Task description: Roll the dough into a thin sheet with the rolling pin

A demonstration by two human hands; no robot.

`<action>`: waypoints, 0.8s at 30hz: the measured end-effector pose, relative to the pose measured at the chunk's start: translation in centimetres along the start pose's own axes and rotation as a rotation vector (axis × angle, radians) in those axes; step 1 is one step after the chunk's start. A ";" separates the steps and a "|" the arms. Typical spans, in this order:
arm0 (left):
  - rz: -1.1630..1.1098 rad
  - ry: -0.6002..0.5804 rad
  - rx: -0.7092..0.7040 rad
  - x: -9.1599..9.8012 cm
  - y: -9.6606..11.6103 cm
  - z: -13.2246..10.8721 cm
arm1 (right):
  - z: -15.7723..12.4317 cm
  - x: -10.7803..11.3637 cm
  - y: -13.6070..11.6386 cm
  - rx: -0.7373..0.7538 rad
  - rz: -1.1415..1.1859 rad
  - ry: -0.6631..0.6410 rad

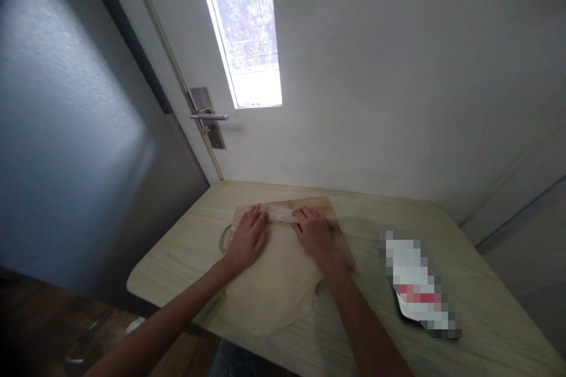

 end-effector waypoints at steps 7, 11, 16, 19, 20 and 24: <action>0.103 -0.051 -0.007 0.4 -0.3 0.7 | -0.4 1.3 -0.2 0.090 -0.075 -0.115; 0.141 -0.129 -0.074 1.5 0.1 3.0 | 0.8 2.4 1.5 -0.008 -0.118 -0.146; 0.114 -0.133 -0.101 1.6 0.8 6.9 | 1.5 1.4 2.2 -0.158 -0.169 -0.168; 0.088 -0.183 -0.064 0.2 0.8 7.5 | 0.7 0.9 1.5 -0.182 -0.227 -0.142; 0.087 -0.187 -0.050 -0.4 0.8 7.3 | 0.3 1.0 1.3 -0.192 -0.248 -0.126; 0.099 -0.101 0.018 -1.3 0.9 6.4 | -0.4 1.1 0.7 -0.173 -0.274 -0.097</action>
Point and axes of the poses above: each hand's wrist, its own z-axis towards the middle knuckle, its own x-axis out of the back of the hand, y = z × x, the point moved 4 cm from there along z, towards the middle knuckle, and after that the axes turned 5 degrees about -y, right-handed, at the moved point
